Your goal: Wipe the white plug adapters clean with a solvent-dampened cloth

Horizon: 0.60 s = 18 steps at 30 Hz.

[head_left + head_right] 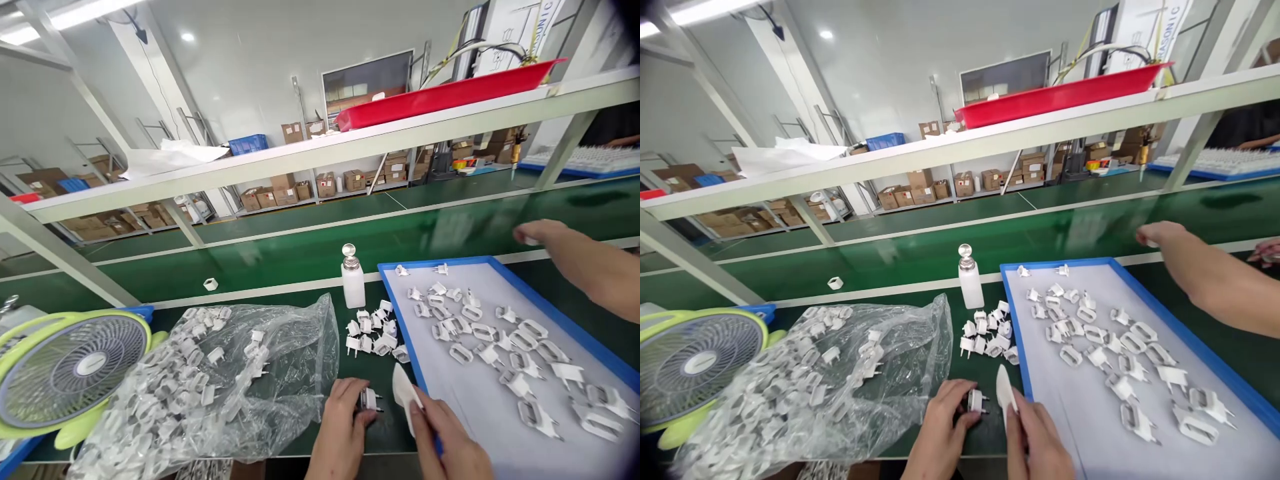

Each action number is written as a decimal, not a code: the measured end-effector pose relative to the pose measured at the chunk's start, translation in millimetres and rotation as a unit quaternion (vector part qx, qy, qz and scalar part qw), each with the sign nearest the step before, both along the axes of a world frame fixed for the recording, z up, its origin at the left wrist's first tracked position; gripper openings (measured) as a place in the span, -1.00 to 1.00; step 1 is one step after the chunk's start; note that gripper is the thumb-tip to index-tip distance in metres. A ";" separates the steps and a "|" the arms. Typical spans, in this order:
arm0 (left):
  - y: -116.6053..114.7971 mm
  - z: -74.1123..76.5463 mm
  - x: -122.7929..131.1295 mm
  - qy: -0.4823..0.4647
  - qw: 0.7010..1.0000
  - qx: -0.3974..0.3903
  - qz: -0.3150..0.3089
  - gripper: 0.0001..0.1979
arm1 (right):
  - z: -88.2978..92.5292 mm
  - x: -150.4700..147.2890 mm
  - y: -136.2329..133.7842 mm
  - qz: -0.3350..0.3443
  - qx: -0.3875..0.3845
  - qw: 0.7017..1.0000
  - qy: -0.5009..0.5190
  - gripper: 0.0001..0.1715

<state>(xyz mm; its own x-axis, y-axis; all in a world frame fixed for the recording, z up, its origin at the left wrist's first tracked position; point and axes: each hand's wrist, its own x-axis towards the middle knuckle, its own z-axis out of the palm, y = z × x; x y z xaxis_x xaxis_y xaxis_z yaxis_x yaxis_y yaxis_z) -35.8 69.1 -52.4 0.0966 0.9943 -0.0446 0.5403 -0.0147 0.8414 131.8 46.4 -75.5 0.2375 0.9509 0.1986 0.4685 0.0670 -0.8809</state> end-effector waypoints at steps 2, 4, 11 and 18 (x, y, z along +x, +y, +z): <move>1.7 2.1 -6.7 0.005 1.000 0.006 -0.027 -0.52 | -12.7 -5.7 5.8 0.064 0.092 0.988 -0.110 -0.55; 3.2 3.4 -12.1 0.009 0.998 0.021 -0.064 -0.46 | -25.8 -11.4 13.3 0.136 0.156 0.955 -0.211 -0.41; 3.9 -14.4 -11.8 0.056 0.990 0.095 -0.092 -0.49 | -54.7 -21.6 21.1 0.229 0.224 0.897 -0.304 0.01; 2.7 -23.2 -13.6 0.074 0.985 0.127 -0.087 -0.64 | -63.0 -32.4 -8.7 0.201 0.240 0.890 -0.332 -0.10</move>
<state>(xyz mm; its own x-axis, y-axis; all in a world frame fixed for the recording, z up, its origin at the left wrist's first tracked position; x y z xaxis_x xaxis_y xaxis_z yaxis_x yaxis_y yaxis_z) -49.5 71.9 -75.6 0.2776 0.9442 0.1772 0.6276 -0.3179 0.7107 99.4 37.6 -138.5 -0.4236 0.7004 0.5745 0.7287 0.6402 -0.2432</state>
